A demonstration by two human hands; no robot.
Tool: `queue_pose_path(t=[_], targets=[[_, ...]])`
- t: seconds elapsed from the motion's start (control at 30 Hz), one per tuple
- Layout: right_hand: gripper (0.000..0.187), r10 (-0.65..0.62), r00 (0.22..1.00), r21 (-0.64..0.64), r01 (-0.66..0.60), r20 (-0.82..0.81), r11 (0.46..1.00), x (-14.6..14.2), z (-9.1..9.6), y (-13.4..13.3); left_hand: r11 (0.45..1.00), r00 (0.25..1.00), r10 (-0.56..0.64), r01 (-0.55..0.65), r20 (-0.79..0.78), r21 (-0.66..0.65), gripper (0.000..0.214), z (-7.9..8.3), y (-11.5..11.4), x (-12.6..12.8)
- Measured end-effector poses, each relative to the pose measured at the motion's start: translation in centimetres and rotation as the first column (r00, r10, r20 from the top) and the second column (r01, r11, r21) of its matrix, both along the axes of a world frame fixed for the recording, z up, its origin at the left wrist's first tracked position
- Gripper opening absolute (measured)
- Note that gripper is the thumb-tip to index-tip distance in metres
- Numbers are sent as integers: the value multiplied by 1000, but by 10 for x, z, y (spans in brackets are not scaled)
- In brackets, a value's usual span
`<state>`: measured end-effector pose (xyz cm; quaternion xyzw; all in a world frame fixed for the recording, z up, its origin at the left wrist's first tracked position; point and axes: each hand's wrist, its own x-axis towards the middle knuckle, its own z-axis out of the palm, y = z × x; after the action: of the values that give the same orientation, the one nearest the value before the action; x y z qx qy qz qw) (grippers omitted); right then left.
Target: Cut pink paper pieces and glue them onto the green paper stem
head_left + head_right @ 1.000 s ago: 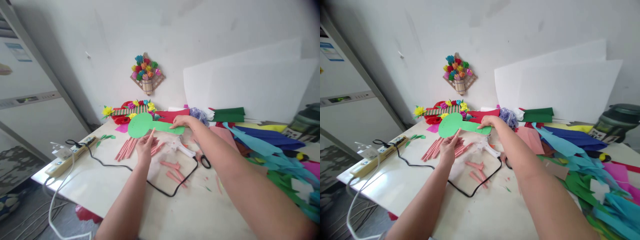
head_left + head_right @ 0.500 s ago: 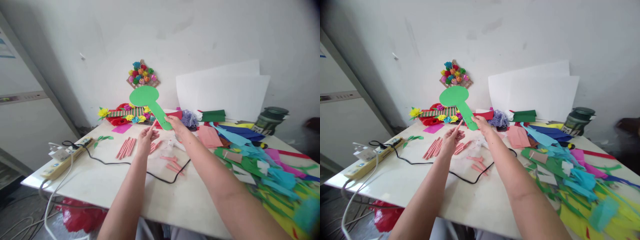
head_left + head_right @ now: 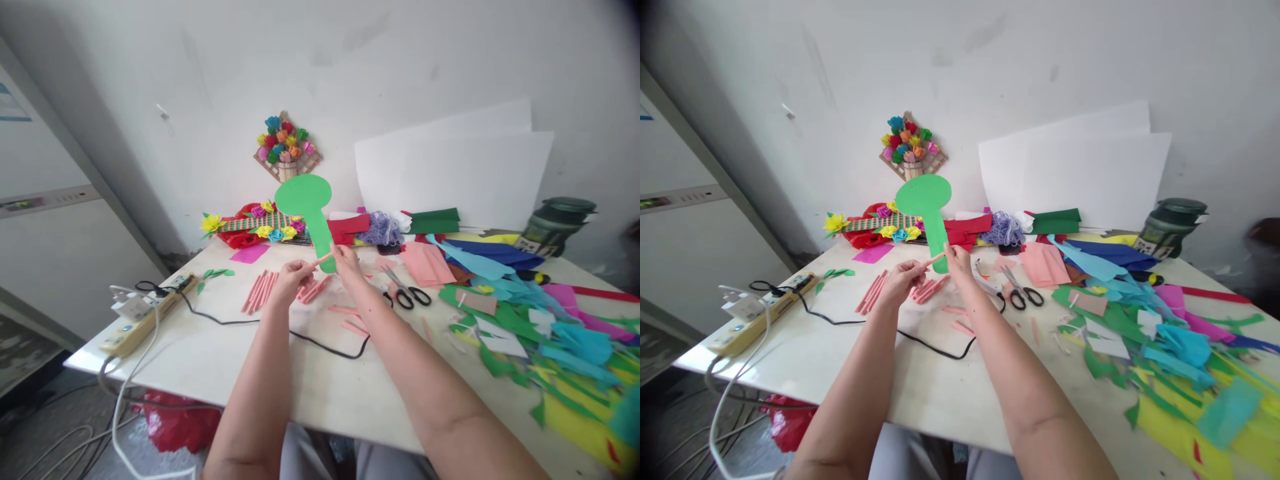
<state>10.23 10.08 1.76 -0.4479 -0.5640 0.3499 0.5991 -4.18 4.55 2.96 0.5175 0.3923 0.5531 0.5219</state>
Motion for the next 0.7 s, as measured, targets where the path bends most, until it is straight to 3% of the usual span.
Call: queue_pose_path(t=[0.23,0.5,0.57,0.7], targets=[[50,19,1000,-37,-19,-22,999,-3,-3,1,998,999,-25,24,-28,-52,31,0,1,-6],[39,262,960,-55,-268,-100,962,-6,-4,-3,999,999,19,-20,-29,-35,27,-4,4,-11],[38,269,955,-58,-277,-124,959,-8,-4,-2,999,999,35,-35,12,-41,31,-4,6,-12],[39,236,954,-50,-248,-184,967,-11,-1,-4,982,987,71,-45,141,-182,57,-5,12,-10]])
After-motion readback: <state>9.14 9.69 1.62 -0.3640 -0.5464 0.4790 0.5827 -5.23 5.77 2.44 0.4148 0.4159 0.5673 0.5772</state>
